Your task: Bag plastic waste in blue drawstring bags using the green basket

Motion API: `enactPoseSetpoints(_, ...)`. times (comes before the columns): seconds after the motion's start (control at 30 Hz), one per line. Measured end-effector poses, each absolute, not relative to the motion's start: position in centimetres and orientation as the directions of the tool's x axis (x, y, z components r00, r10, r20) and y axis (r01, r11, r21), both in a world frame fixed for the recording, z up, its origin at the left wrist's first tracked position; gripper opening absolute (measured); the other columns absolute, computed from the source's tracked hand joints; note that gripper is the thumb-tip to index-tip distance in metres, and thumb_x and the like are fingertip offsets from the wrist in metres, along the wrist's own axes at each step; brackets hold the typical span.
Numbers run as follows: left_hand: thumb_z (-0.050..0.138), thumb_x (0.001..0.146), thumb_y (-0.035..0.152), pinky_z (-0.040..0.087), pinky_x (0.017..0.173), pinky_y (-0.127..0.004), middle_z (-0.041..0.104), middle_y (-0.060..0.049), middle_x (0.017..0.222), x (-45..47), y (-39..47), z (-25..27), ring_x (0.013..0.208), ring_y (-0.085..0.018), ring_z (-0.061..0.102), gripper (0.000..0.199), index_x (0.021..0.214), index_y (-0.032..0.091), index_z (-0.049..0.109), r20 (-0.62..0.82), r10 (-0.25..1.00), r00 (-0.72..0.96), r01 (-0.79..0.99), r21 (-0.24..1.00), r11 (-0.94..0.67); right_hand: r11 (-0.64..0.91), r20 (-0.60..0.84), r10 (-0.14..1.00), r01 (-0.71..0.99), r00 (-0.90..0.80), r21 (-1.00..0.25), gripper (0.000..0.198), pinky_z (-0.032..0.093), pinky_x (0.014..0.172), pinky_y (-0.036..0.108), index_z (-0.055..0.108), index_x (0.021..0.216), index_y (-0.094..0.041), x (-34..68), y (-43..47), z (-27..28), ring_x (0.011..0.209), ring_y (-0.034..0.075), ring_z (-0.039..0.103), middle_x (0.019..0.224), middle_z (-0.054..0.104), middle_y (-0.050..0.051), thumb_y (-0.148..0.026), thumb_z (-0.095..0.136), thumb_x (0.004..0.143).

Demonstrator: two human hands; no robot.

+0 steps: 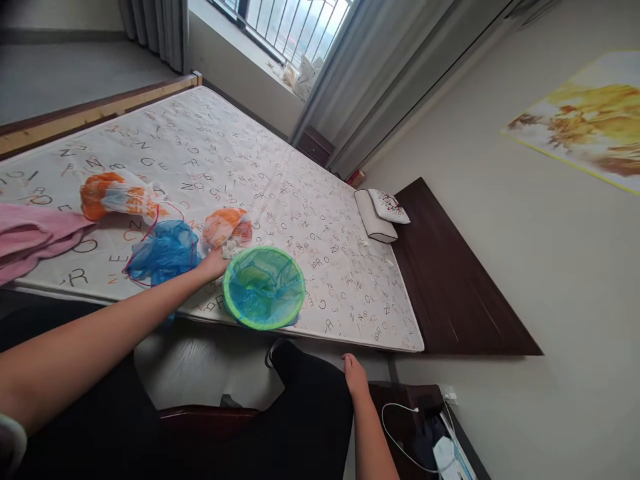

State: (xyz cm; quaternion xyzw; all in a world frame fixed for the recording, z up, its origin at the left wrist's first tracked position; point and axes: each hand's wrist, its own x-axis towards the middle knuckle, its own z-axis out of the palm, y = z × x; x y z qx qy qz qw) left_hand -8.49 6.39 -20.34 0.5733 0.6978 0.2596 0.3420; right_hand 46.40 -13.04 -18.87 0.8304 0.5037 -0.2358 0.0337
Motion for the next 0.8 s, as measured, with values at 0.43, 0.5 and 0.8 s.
enactPoseSetpoints(0.43,0.046,0.094,0.029,0.027,0.129,-0.047,0.046,-0.014,0.162,-10.2,4.9,-10.5,0.155,-0.027,0.035,0.061,0.153,0.013,0.047,0.584,0.758,-0.290,0.617,0.720,-0.318,-0.496,-0.428,0.819,0.846,0.382,-0.194,0.030,0.045,0.074,0.028,0.065,0.089,-0.024,44.7,-11.1,-19.2,0.080,0.021,0.069,0.072,0.071,0.001,-0.037,0.039,0.089)
enactPoseSetpoints(0.5,0.045,0.094,0.029,0.023,0.130,-0.053,0.051,-0.014,0.158,-9.7,3.2,-8.6,0.156,-0.030,0.032,0.059,0.151,0.014,0.051,0.639,0.736,-0.224,0.654,0.658,-0.372,-0.499,-0.421,0.820,0.845,0.389,-0.191,0.030,0.046,0.073,0.029,0.065,0.087,-0.023,44.6,-10.9,-19.3,0.079,0.022,0.069,0.075,0.072,0.003,-0.038,0.039,0.088)
enactPoseSetpoints(0.8,0.061,0.086,0.013,0.001,0.128,-0.063,0.078,-0.009,0.115,-4.5,-2.3,-10.7,0.140,-0.036,0.050,0.027,0.101,0.025,0.079,0.141,0.828,0.543,0.634,0.578,-0.514,-0.464,-0.421,0.833,0.867,0.358,-0.182,0.030,0.050,0.079,0.030,0.067,0.086,-0.023,43.9,-9.8,-19.4,0.089,0.023,0.072,0.094,0.078,0.006,-0.038,0.042,0.086)
